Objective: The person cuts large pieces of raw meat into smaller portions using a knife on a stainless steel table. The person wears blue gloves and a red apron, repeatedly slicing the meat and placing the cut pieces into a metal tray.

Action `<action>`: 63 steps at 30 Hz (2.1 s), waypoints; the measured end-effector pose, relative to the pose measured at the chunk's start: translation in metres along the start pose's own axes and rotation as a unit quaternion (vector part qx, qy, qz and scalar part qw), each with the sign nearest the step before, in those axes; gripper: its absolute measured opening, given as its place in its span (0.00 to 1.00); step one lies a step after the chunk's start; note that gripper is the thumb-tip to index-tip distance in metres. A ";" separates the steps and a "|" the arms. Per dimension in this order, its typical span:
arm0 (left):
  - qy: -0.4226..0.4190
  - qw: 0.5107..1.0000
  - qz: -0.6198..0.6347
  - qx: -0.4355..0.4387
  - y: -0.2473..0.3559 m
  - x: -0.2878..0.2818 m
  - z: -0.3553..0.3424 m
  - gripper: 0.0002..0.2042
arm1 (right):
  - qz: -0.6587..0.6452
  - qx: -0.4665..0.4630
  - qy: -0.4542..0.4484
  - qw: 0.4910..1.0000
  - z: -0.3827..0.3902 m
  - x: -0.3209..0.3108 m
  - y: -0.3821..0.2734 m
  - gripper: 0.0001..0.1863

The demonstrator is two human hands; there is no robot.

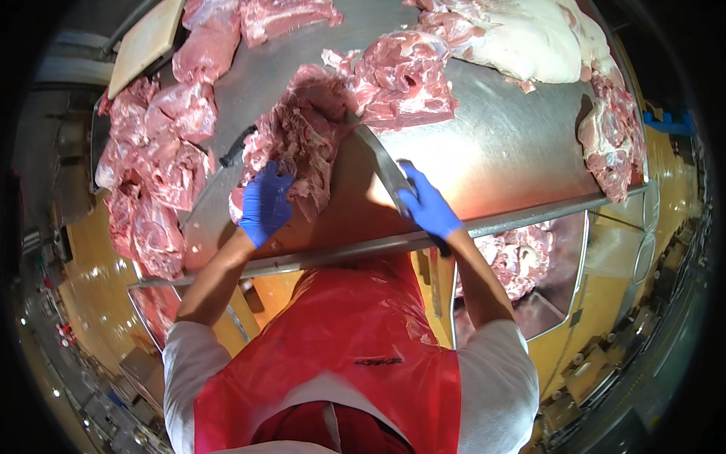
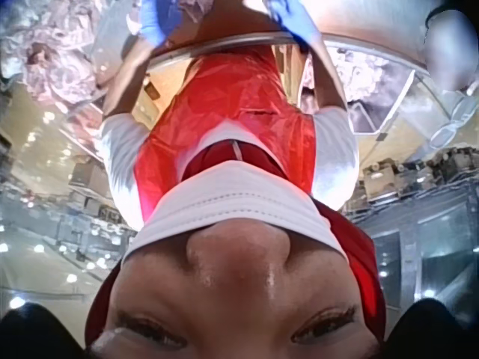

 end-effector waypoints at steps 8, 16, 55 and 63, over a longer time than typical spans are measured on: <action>-0.031 0.989 -0.121 -0.080 0.040 0.032 0.047 0.07 | -0.290 0.286 -0.169 0.898 0.017 0.035 0.007 0.21; -0.067 0.990 -0.064 -0.110 0.075 0.047 0.073 0.19 | -0.602 0.068 -0.257 0.753 -0.219 0.096 -0.120 0.19; -0.058 0.955 0.289 -0.022 0.116 0.028 -0.194 0.22 | -0.057 0.094 0.184 0.977 -0.020 -0.122 0.053 0.14; -0.162 0.980 -0.092 0.070 0.214 0.071 -0.148 0.17 | -0.211 0.090 0.213 0.950 -0.021 -0.115 0.047 0.12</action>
Point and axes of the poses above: each hand's wrist, its own z-axis away from the middle knuckle, its own x-axis out of the palm, y = z × x, the point moved 5 cm from there along -z, towards the middle knuckle, and after that the axes turned 4 degrees about x, right-handed, at the moved point
